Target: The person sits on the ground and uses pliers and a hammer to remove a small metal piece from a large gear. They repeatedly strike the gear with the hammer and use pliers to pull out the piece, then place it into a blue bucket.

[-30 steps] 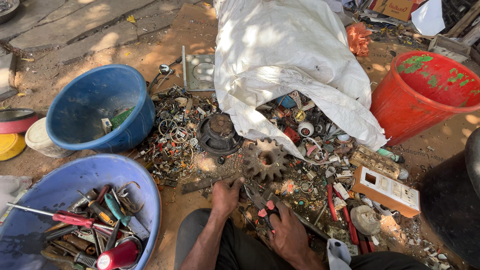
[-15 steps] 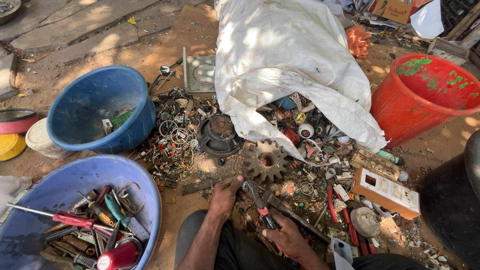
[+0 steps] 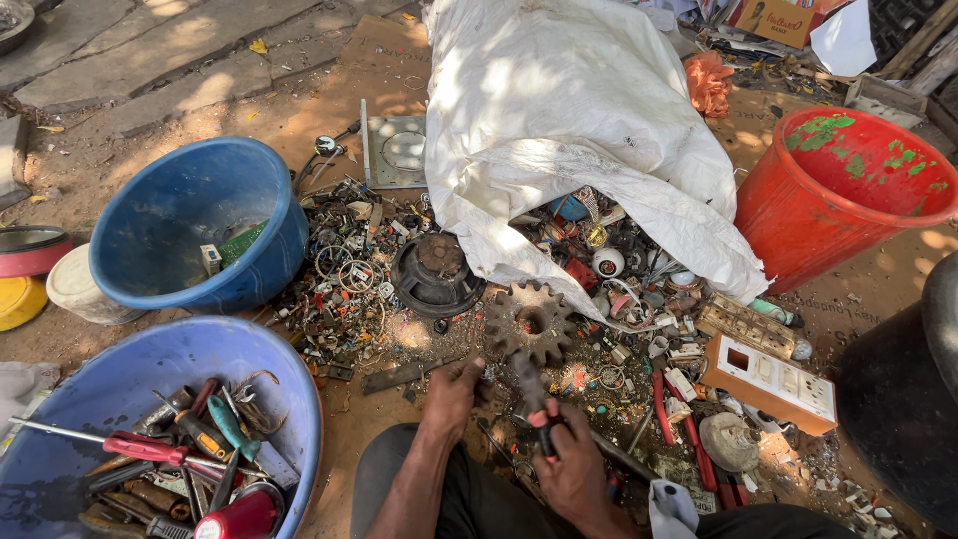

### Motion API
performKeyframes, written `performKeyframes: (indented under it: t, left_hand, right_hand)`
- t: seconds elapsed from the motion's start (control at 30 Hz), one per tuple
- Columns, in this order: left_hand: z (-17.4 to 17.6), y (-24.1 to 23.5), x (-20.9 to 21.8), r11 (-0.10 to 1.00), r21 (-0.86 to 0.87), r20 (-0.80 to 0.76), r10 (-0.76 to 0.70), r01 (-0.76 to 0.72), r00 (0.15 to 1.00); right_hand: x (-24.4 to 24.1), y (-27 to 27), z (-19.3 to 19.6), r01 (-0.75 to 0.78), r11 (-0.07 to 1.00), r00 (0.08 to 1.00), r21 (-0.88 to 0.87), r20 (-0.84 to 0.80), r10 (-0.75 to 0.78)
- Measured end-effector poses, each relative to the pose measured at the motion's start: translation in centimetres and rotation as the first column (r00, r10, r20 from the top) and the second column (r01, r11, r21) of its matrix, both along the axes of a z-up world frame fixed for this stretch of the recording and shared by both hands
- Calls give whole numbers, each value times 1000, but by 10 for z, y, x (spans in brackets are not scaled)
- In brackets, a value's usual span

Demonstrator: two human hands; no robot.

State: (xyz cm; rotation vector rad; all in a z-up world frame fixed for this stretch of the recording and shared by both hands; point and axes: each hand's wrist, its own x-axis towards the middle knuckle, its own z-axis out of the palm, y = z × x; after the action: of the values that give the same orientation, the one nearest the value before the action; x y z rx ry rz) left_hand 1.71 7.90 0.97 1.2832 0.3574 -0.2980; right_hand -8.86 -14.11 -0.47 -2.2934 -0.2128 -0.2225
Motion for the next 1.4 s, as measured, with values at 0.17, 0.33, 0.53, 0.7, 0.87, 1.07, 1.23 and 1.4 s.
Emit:
performKeyframes:
  t: [0.17, 0.33, 0.53, 0.7, 0.87, 1.07, 1.23, 1.4]
  left_hand:
    - [4, 7, 0, 997, -21, 61, 71, -70, 996]
    - [5, 0, 3, 998, -10, 135, 69, -69, 988]
    - [2, 0, 2, 973, 224, 296, -16, -53, 955]
    - [-1, -4, 0, 957, 289, 288, -70, -17, 955]
    - [0, -8, -2, 930, 367, 358, -123, -19, 925]
    - [6, -10, -4, 879, 478, 242, -146, 13, 959]
    - [9, -11, -5, 826, 564, 307, -196, -12, 931]
    - [5, -8, -8, 819, 571, 408, -222, -57, 886]
  right_hand:
    - [19, -36, -23, 142, 887, 949, 440, -314, 4]
    - [5, -32, -6, 90, 830, 735, 551, -599, 317]
    - [2, -5, 18, 219, 694, 639, 686, -639, 429]
    - [1, -6, 22, 156, 738, 684, 657, -611, 399]
    - [0, -4, 19, 174, 748, 673, 640, -632, 384]
    - [1, -5, 20, 114, 833, 722, 541, -621, 305]
    - [0, 2, 31, 130, 838, 711, 529, -639, 293]
    - [-5, 12, 48, -17, 938, 848, 346, -492, 197]
